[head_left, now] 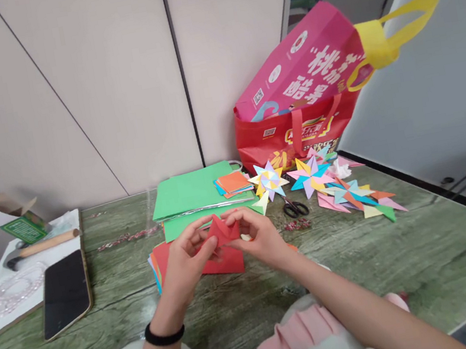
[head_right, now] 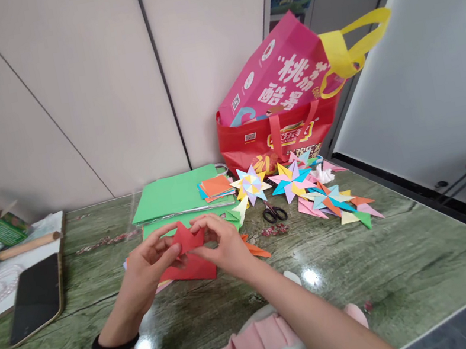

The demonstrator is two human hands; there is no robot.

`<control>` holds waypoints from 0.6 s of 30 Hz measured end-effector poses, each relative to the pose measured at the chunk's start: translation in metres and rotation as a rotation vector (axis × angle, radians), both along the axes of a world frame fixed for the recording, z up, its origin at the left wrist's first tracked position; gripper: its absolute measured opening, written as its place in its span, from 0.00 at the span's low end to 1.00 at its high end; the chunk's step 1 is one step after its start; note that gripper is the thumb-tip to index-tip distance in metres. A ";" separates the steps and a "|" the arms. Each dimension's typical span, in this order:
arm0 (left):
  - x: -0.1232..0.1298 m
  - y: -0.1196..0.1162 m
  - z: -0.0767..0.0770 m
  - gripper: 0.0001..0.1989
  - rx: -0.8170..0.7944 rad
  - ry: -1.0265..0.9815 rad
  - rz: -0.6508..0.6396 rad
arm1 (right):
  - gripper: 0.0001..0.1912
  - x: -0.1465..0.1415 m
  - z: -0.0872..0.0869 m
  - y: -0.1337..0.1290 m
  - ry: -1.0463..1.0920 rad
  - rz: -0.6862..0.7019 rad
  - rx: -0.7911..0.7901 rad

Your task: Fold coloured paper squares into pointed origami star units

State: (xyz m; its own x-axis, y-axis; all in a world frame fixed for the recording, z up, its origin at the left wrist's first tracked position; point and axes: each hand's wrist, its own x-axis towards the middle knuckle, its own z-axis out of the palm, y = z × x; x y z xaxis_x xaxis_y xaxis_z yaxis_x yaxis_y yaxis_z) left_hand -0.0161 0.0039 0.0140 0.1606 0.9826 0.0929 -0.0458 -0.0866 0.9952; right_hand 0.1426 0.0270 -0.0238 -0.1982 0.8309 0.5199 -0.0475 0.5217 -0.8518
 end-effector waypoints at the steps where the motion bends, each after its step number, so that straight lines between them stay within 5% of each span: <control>1: -0.001 0.001 -0.001 0.21 -0.002 0.000 0.004 | 0.13 -0.001 0.000 0.000 0.037 0.031 -0.044; 9: -0.006 0.007 -0.012 0.19 0.115 0.161 0.078 | 0.14 -0.003 0.004 0.002 0.205 0.138 -0.335; 18: -0.008 0.007 -0.010 0.14 0.108 0.165 0.060 | 0.16 -0.002 0.002 0.000 0.083 0.226 -0.493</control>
State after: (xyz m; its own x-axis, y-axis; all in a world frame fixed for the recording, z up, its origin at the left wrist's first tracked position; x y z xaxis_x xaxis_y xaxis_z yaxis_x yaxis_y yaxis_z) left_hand -0.0243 0.0105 0.0035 0.1238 0.9766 0.1757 0.1252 -0.1910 0.9736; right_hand 0.1410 0.0267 -0.0217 -0.3747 0.9217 0.1006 -0.1892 0.0302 -0.9815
